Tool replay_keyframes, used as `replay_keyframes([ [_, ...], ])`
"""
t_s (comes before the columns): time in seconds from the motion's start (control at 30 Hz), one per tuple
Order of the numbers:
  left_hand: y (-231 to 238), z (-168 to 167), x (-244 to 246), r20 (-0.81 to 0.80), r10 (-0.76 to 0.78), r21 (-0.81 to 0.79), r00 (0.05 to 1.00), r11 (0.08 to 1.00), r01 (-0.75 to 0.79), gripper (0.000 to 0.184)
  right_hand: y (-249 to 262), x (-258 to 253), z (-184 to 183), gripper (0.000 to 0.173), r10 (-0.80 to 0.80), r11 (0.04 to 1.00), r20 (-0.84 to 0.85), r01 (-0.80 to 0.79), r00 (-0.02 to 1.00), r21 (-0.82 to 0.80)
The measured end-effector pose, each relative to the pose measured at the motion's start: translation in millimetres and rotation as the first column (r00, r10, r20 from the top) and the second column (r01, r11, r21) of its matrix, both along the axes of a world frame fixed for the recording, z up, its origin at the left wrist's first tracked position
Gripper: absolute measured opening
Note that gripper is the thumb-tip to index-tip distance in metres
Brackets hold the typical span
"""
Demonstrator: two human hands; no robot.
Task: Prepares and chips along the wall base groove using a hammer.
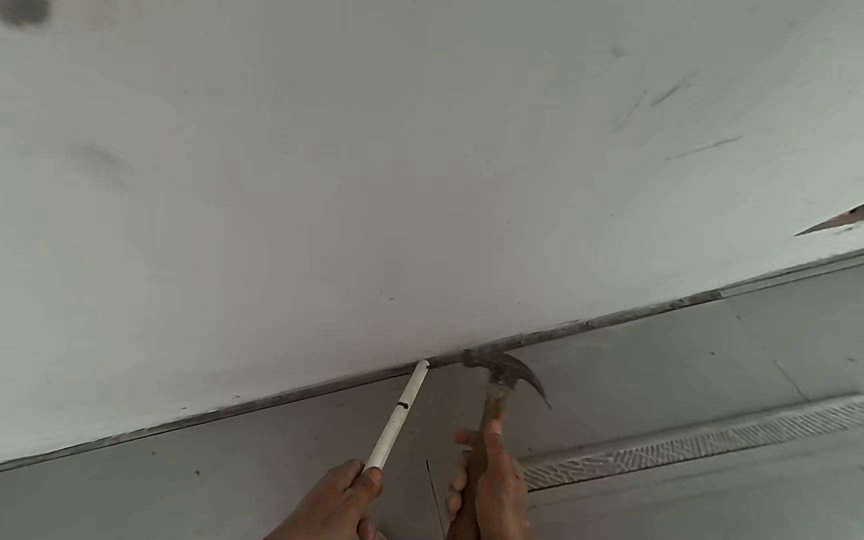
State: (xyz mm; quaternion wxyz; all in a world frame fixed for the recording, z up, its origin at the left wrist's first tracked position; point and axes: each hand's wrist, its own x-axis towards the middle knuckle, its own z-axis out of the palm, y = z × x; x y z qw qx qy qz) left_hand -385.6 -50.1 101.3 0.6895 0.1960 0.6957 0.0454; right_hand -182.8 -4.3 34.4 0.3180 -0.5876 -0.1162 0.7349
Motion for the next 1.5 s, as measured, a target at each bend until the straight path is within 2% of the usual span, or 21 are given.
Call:
replay_keyframes([
  [0.07,-2.7,-1.0,-1.5,0.003,0.006,-0.013,1.000,1.000,-0.006,0.038,-3.2,-2.6,-3.7,0.069,-0.018,0.999,-0.002,0.018,1.000,-0.026],
  [0.17,-4.4,0.1,2.3,-0.015,0.011,-0.036,1.000,0.999,-0.012,0.037,4.2,11.0,-5.9,0.069,0.189,0.971,-0.050,-0.195,0.981,-0.142],
  [0.3,-7.8,0.1,-3.9,-0.012,0.019,-0.018,1.000,1.000,-0.019,0.037,1.4,3.9,-6.0,0.070,0.046,0.997,-0.032,-0.047,0.998,-0.055],
  [0.33,-9.7,-0.2,-5.6,-0.005,0.017,-0.018,1.000,1.000,-0.017,0.038,0.3,0.5,-6.1,0.070,0.053,0.996,-0.038,-0.055,0.998,-0.065],
  [0.43,-11.6,-0.6,-5.6,-0.006,0.026,-0.010,1.000,1.000,-0.026,0.037,4.4,10.8,-5.5,0.070,0.242,0.964,-0.084,-0.249,0.967,-0.088],
  [0.53,-16.9,-0.8,-5.7,-0.046,-0.074,0.040,0.996,0.996,0.076,0.043,3.5,20.4,-0.9,0.065,0.200,0.979,-0.090,-0.202,0.976,-0.014],
  [0.6,-20.3,-1.2,-5.4,-0.097,-0.196,0.074,0.976,0.976,0.203,0.049,2.3,23.8,1.1,0.053,0.125,0.992,-0.063,-0.125,0.990,0.009],
  [0.67,-17.2,-5.6,-6.1,-0.138,-0.281,0.072,0.950,0.954,0.292,0.056,4.3,30.0,0.7,0.040,0.121,0.992,-0.028,-0.119,0.992,0.051],
  [0.77,-11.1,-16.7,-10.5,-0.132,-0.302,0.040,0.944,0.950,0.310,0.059,6.6,37.1,-2.6,0.035,0.160,0.982,0.023,-0.161,0.987,0.100],
  [1.0,0.1,-22.5,-13.7,0.003,-0.205,0.059,0.979,0.977,0.205,0.055,1.8,37.7,-3.6,0.046,0.191,0.954,0.118,-0.213,0.974,0.212],
  [1.07,4.2,-18.5,-12.6,0.015,-0.184,0.044,0.983,0.982,0.183,0.054,2.0,36.1,-4.5,0.050,0.206,0.956,0.126,-0.227,0.970,0.188],
  [1.17,11.8,-10.6,-6.5,0.025,-0.155,-0.009,0.988,0.988,0.155,0.051,9.9,38.0,-5.2,0.059,0.310,0.943,0.116,-0.320,0.944,0.090],
  [1.27,17.3,-6.5,-4.0,0.013,-0.125,-0.052,0.992,0.991,0.126,0.048,9.1,35.2,-3.7,0.060,0.240,0.961,0.125,-0.254,0.963,0.113],
  [1.37,15.6,-6.7,-4.9,0.008,-0.155,-0.035,0.988,0.987,0.155,0.048,-0.2,26.8,-4.5,0.059,0.102,0.980,0.109,-0.118,0.989,0.159],
  [1.5,11.3,-10.1,-4.8,-0.014,-0.271,0.029,0.963,0.962,0.271,0.052,-2.5,31.0,-8.5,0.058,0.157,0.974,0.099,-0.171,0.983,0.146],
])
